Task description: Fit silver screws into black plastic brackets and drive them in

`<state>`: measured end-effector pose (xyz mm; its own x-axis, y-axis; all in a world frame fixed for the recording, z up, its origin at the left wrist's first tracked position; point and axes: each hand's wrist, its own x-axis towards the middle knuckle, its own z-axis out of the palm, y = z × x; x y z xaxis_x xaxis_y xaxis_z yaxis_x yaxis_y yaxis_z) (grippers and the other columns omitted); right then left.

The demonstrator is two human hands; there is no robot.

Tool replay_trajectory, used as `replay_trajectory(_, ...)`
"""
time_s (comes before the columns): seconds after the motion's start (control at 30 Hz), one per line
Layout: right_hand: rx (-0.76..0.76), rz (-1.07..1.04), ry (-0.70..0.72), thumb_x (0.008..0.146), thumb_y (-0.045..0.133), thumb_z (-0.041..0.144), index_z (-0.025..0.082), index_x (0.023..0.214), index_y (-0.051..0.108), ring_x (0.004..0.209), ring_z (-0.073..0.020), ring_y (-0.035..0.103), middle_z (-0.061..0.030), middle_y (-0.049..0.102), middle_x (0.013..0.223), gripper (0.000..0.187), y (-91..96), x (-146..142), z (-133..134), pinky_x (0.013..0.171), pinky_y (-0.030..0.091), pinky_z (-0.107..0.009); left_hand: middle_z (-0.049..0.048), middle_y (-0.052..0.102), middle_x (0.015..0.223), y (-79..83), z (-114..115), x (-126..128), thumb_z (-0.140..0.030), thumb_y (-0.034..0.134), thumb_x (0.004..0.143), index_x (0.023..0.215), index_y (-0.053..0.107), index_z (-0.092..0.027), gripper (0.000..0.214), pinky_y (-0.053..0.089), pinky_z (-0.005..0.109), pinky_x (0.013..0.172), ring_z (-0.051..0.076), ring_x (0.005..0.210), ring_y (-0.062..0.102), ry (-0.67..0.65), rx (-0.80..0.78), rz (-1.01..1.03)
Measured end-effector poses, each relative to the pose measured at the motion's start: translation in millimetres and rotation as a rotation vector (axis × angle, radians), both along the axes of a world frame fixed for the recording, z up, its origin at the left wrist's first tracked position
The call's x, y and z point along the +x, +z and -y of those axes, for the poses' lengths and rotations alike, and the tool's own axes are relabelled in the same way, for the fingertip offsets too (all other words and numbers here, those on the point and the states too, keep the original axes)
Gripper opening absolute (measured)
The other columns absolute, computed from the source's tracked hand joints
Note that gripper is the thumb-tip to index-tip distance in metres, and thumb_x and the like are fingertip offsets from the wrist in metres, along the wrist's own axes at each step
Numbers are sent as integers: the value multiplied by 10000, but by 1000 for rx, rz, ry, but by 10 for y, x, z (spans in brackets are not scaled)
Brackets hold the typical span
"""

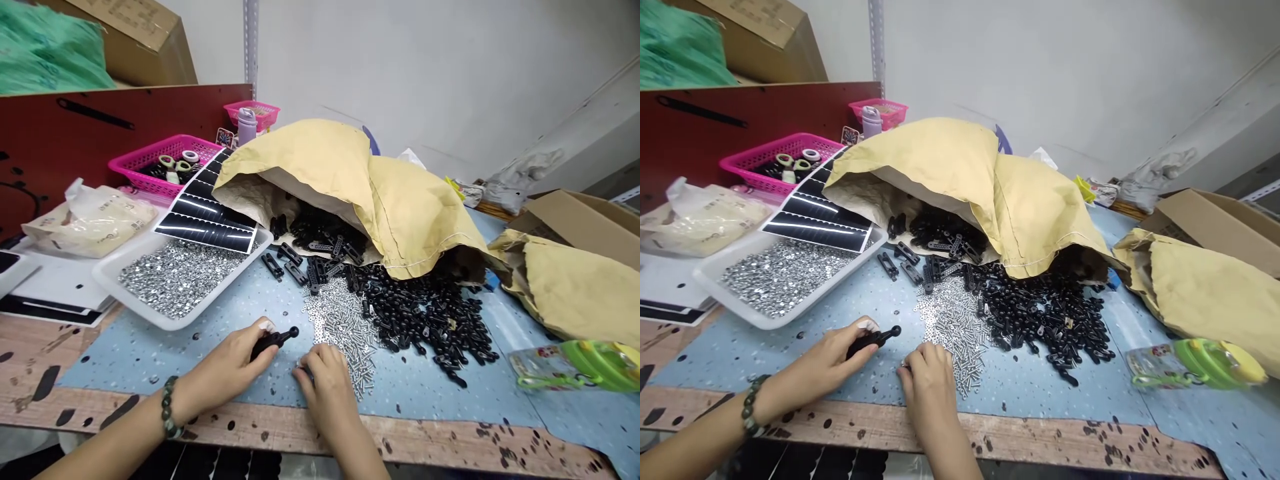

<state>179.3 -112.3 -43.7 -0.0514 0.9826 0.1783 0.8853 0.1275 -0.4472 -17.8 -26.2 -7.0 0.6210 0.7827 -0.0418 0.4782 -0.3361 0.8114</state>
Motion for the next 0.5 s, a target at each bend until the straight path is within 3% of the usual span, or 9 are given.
replay_trajectory(0.17,88,-203,-51,924,504,213,225,1117,489,960,-227,534,-76,564,1025,193,-59,101,128,801,470,-364,29,591,981,-91,-20,187,-248,485,946,991,595,-223,121,455,341,810,198,927,546,-210,102,88)
replay_trajectory(0.3,108,-179,38,929,486,153,244,1061,542,884,-208,556,-48,607,951,169,-110,123,284,759,458,-333,23,611,966,-189,-37,310,-173,568,911,994,646,-238,130,437,349,834,202,936,540,-381,208,-17)
replay_trajectory(0.5,224,-103,3,913,510,137,218,973,581,770,-204,556,-43,628,835,123,-193,17,247,709,420,-341,14,616,902,-179,-141,312,-196,573,917,955,657,-239,101,399,344,831,193,893,551,-473,354,-85)
